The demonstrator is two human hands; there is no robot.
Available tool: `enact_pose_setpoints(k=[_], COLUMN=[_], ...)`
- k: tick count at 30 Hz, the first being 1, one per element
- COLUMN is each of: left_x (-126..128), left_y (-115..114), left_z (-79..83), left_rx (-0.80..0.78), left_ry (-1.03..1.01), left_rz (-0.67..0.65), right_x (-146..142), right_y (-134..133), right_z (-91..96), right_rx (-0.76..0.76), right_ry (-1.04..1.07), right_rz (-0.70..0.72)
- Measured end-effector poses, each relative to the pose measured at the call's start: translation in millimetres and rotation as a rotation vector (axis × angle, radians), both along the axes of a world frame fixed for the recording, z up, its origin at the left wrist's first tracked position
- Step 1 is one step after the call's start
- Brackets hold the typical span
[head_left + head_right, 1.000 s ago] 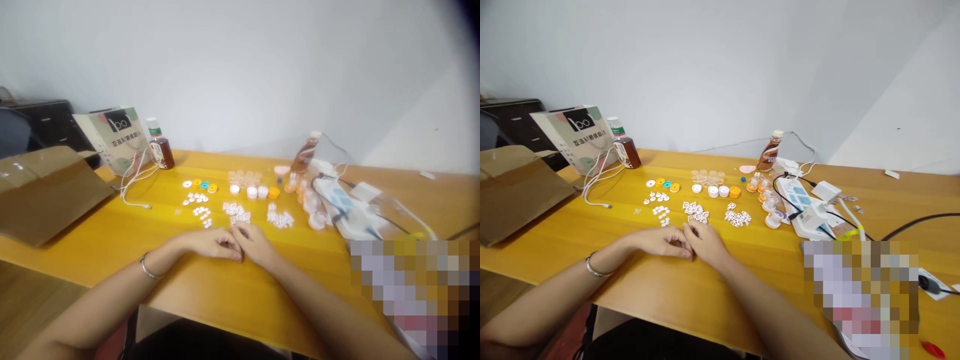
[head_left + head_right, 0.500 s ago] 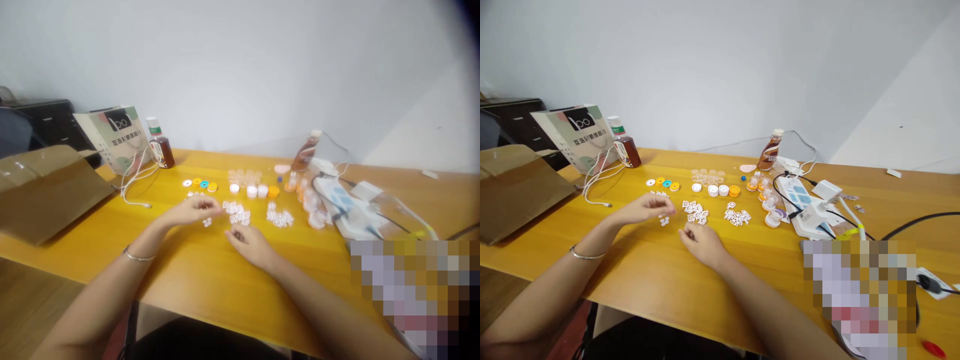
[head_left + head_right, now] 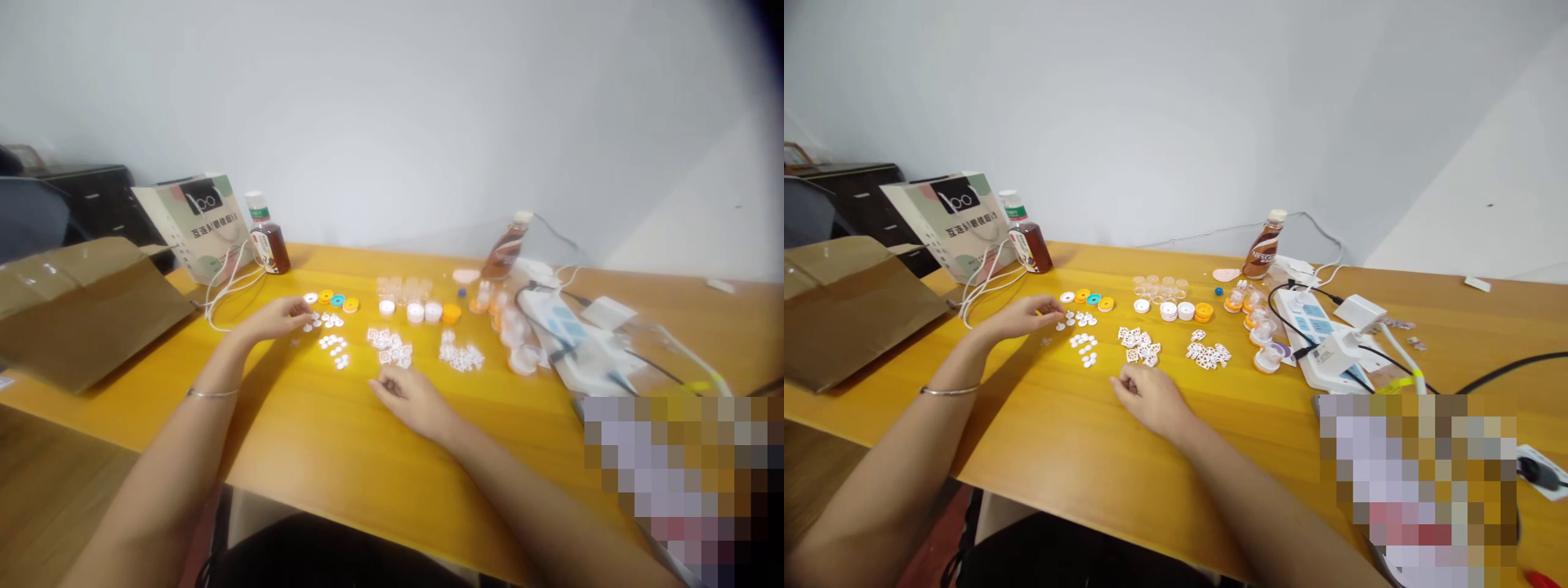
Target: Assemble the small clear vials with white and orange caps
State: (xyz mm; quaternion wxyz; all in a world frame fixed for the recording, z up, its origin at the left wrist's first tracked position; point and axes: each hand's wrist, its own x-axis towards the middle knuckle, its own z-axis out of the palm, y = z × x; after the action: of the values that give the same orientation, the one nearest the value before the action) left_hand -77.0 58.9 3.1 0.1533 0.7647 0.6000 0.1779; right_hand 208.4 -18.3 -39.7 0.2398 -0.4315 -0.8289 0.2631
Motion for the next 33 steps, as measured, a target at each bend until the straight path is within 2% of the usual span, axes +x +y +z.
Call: enact_pose_setpoints(k=[3,9,12,15,18,21,24,26,28,31,33], left_x=[5,7,26,62,95,112,115,110,100,72,47], left_y=[-3,-1,-12,-30,-47,-57,-59,-57,-50,-30,-13], left_z=[-0.9,-3.2,2.2,1.3,-7.3,-15.2,-14.6,-9.7,-4.0,-0.9,-4.7], left_rx=[-0.032,0.016,0.059,0.024,-0.078,-0.080,-0.081,-0.078,-0.022,0.186,0.308], left_ry=[0.070,0.111,0.051,-0.112,-0.139,-0.154,-0.209,-0.243,-0.261,-0.210,-0.078], left_rz=[-0.072,-0.055,-0.103,-0.358,-0.626,-0.690,-0.703,-0.680,-0.574,-0.299,-0.096], right_x=[0,0,0,2,2,2,2,2,2,3,3], right_y=[0,0,2,6,9,10,10,9,8,7,6], right_z=[0.3,2.0,4.1,5.4,4.5,2.6,2.4,3.8,5.9,8.3,8.7], right_rx=[-0.007,-0.073,-0.144,-0.236,-0.295,-0.297,-0.301,-0.308,-0.315,-0.328,-0.330], right_ry=[0.010,0.098,0.231,0.367,0.450,0.479,0.501,0.507,0.503,0.477,0.451], right_rz=[-0.006,-0.018,-0.077,-0.130,-0.151,-0.138,-0.111,-0.122,-0.151,-0.177,-0.178])
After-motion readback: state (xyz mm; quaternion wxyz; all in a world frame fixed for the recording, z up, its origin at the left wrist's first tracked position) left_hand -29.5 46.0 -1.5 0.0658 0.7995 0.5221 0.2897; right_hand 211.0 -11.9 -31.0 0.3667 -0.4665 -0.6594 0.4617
